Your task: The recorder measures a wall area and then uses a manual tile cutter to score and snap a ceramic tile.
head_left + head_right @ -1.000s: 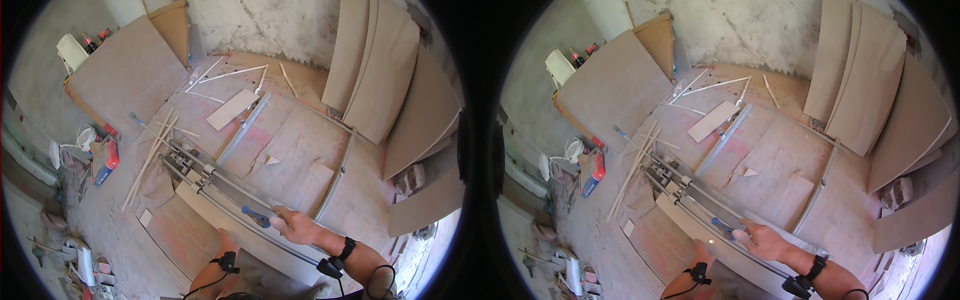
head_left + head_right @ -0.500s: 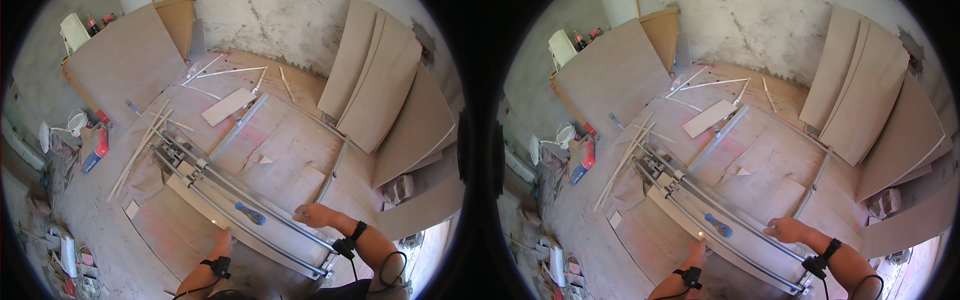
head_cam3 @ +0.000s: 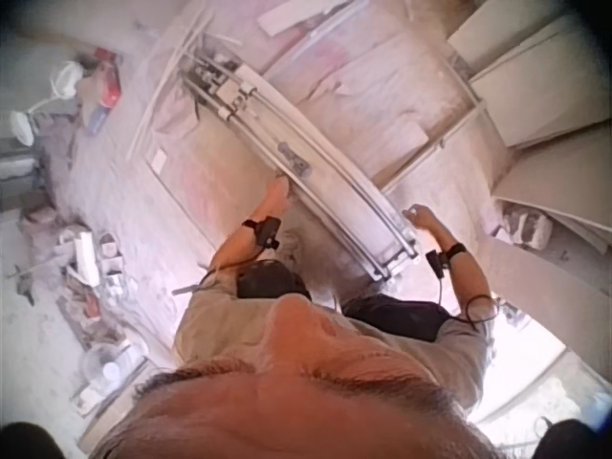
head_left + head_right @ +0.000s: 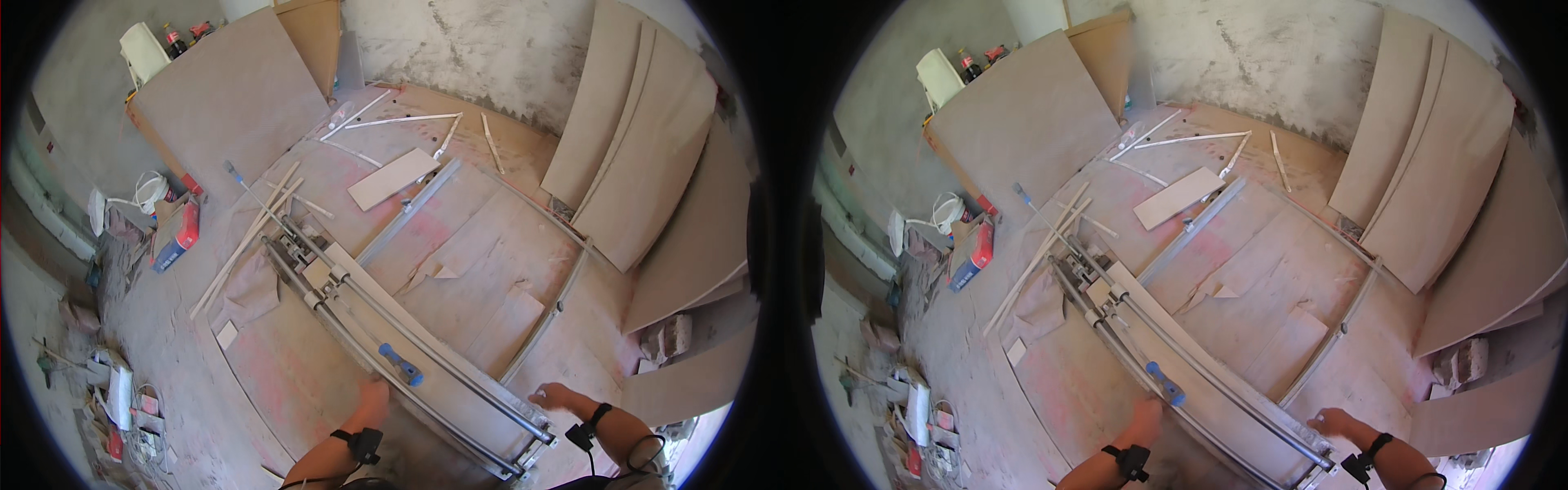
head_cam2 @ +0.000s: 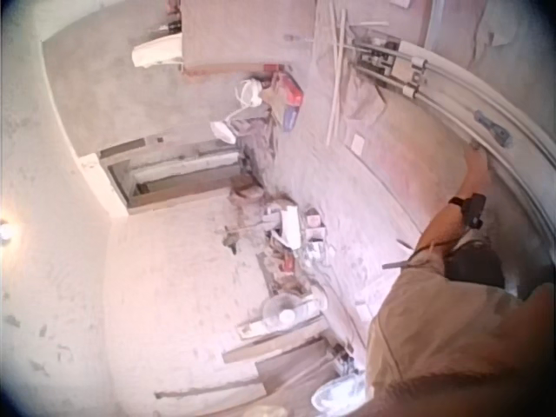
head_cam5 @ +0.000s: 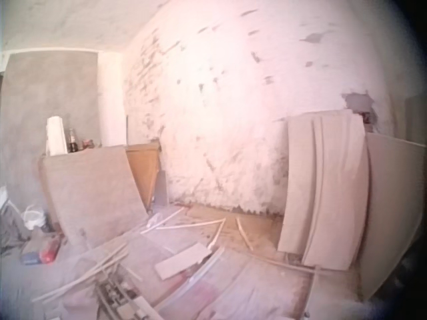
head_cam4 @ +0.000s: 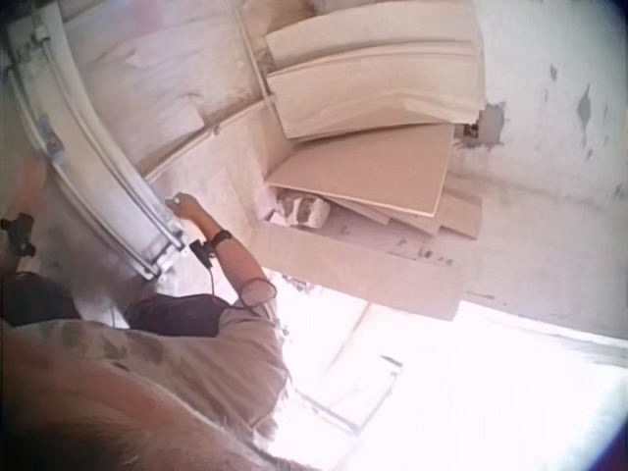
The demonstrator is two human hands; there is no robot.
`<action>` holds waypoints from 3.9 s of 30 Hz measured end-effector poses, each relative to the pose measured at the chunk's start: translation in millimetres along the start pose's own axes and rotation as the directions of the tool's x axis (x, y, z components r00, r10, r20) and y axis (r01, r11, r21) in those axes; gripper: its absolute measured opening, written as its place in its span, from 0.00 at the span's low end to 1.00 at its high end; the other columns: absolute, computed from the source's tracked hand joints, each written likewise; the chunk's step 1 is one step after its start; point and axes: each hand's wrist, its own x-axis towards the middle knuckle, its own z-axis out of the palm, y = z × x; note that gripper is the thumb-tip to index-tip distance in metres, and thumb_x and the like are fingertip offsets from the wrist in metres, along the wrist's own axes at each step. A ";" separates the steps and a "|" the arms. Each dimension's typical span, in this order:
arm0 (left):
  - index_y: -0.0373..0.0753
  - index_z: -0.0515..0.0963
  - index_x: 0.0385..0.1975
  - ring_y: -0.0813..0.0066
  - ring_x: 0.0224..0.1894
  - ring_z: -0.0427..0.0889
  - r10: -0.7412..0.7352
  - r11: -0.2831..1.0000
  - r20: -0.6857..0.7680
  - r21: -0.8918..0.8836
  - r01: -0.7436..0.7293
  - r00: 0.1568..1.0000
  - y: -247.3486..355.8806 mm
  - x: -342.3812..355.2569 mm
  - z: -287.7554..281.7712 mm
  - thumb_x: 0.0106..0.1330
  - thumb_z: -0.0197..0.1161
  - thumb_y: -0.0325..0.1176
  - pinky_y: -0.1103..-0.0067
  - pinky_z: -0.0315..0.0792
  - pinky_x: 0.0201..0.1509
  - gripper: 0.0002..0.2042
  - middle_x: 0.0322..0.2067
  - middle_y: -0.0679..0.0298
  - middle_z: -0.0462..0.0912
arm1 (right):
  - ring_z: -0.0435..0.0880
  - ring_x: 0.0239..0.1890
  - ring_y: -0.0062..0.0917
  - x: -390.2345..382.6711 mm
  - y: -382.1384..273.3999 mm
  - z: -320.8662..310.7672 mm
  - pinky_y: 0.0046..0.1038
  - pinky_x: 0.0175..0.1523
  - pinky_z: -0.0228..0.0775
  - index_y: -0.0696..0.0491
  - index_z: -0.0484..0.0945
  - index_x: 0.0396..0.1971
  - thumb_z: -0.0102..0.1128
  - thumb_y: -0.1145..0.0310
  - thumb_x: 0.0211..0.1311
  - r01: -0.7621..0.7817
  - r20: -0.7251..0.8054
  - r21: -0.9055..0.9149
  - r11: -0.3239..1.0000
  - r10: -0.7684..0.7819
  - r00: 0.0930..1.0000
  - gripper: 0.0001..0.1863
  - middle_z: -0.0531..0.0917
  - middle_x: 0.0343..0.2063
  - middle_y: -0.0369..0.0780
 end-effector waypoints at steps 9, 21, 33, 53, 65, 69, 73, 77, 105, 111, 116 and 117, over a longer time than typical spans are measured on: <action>0.36 0.71 0.44 0.68 0.40 0.78 -0.075 0.756 0.612 0.550 -0.355 0.787 -32.5 -43.4 -2.3 0.62 0.52 0.27 0.70 0.76 0.44 0.11 0.39 0.58 0.77 | 0.79 0.39 0.45 0.9 -44.4 8.5 0.40 0.44 0.71 0.50 0.79 0.39 0.55 0.48 0.56 0.076 -0.192 0.143 0.987 -0.047 0.980 0.21 0.82 0.34 0.48; 0.39 0.70 0.45 0.65 0.40 0.79 -0.161 0.987 0.118 0.005 0.162 0.980 -25.8 -16.0 3.0 0.65 0.49 0.31 0.66 0.73 0.43 0.10 0.41 0.58 0.78 | 0.80 0.40 0.41 18.9 -56.9 6.7 0.36 0.47 0.71 0.51 0.81 0.40 0.57 0.47 0.54 -0.007 -0.132 0.058 0.998 0.015 0.991 0.23 0.82 0.35 0.49; 0.41 0.67 0.52 0.60 0.50 0.72 -0.064 0.884 0.295 -0.426 0.191 0.953 2.5 -11.5 5.7 0.68 0.40 0.55 0.59 0.68 0.52 0.25 0.49 0.60 0.72 | 0.81 0.35 0.41 11.0 -45.6 17.4 0.36 0.42 0.73 0.55 0.82 0.30 0.60 0.43 0.48 -0.118 -0.192 0.197 0.973 0.156 0.969 0.27 0.82 0.28 0.48; 0.39 0.68 0.41 0.62 0.33 0.77 -0.151 0.920 0.197 -0.329 0.210 0.969 10.0 -4.7 13.1 0.64 0.55 0.46 0.61 0.75 0.39 0.17 0.31 0.60 0.73 | 0.81 0.33 0.43 18.5 -60.7 4.0 0.38 0.39 0.72 0.54 0.82 0.28 0.63 0.47 0.47 -0.177 -0.180 0.257 0.950 0.227 0.957 0.23 0.82 0.27 0.49; 0.39 0.67 0.50 0.59 0.39 0.77 -0.108 0.936 0.170 -0.314 0.158 0.980 -9.9 -3.5 15.3 0.64 0.55 0.44 0.58 0.74 0.40 0.20 0.37 0.58 0.73 | 0.80 0.37 0.43 15.4 -50.7 3.1 0.41 0.40 0.71 0.53 0.81 0.27 0.59 0.45 0.50 -0.169 -0.142 0.201 0.965 0.200 0.970 0.23 0.82 0.30 0.47; 0.43 0.67 0.52 0.61 0.38 0.76 -0.096 0.941 0.158 -0.308 0.141 0.983 -5.3 -8.0 18.1 0.62 0.57 0.45 0.56 0.74 0.41 0.21 0.39 0.60 0.72 | 0.80 0.35 0.43 19.3 -51.5 3.4 0.40 0.39 0.71 0.54 0.82 0.27 0.60 0.45 0.49 -0.192 -0.153 0.192 0.962 0.223 0.963 0.24 0.81 0.28 0.48; 0.46 0.67 0.53 0.64 0.38 0.75 -0.058 0.963 0.178 -0.251 0.102 0.982 -2.5 -8.0 14.4 0.61 0.57 0.43 0.58 0.74 0.42 0.21 0.40 0.61 0.72 | 0.80 0.33 0.43 17.2 -61.4 0.6 0.40 0.39 0.71 0.54 0.82 0.27 0.60 0.45 0.49 -0.192 -0.157 0.198 0.961 0.225 0.962 0.24 0.81 0.27 0.49; 0.47 0.66 0.56 0.66 0.39 0.74 -0.068 0.965 0.228 -0.232 0.122 0.971 -8.2 -4.3 16.3 0.62 0.55 0.44 0.59 0.75 0.43 0.22 0.41 0.61 0.71 | 0.80 0.35 0.44 17.8 -51.8 6.8 0.40 0.40 0.71 0.53 0.82 0.28 0.59 0.43 0.50 -0.226 -0.134 0.218 0.949 0.259 0.957 0.25 0.82 0.29 0.48; 0.47 0.63 0.59 0.71 0.34 0.72 -0.100 0.973 0.088 -0.201 0.116 0.991 6.0 -9.1 38.9 0.63 0.49 0.48 0.64 0.71 0.43 0.25 0.36 0.65 0.68 | 0.81 0.39 0.40 14.8 -39.9 16.2 0.37 0.46 0.72 0.47 0.84 0.34 0.60 0.54 0.50 -0.141 -0.137 0.399 0.906 0.211 0.968 0.16 0.83 0.33 0.45; 0.46 0.63 0.60 0.68 0.36 0.74 -0.047 0.978 0.123 -0.197 0.071 0.991 -0.2 -1.7 30.2 0.65 0.46 0.48 0.65 0.74 0.39 0.25 0.37 0.64 0.71 | 0.80 0.38 0.39 13.0 -44.3 6.4 0.35 0.46 0.71 0.48 0.84 0.33 0.59 0.54 0.51 -0.142 -0.151 0.415 0.898 0.222 0.963 0.16 0.83 0.33 0.43; 0.47 0.61 0.61 0.69 0.34 0.73 -0.079 0.978 0.078 -0.186 0.093 0.994 2.9 -3.7 35.9 0.66 0.44 0.48 0.65 0.75 0.38 0.25 0.36 0.65 0.70 | 0.80 0.39 0.39 13.6 -42.3 10.2 0.35 0.46 0.71 0.49 0.84 0.33 0.59 0.54 0.52 -0.169 -0.146 0.434 0.885 0.254 0.956 0.16 0.83 0.33 0.44; 0.47 0.61 0.61 0.70 0.34 0.73 -0.101 0.980 0.051 -0.167 0.109 0.994 3.8 -3.0 36.8 0.66 0.43 0.48 0.65 0.75 0.38 0.25 0.35 0.66 0.70 | 0.80 0.39 0.39 13.8 -42.7 8.7 0.35 0.46 0.71 0.49 0.84 0.33 0.59 0.54 0.52 -0.167 -0.149 0.432 0.886 0.253 0.956 0.16 0.83 0.33 0.44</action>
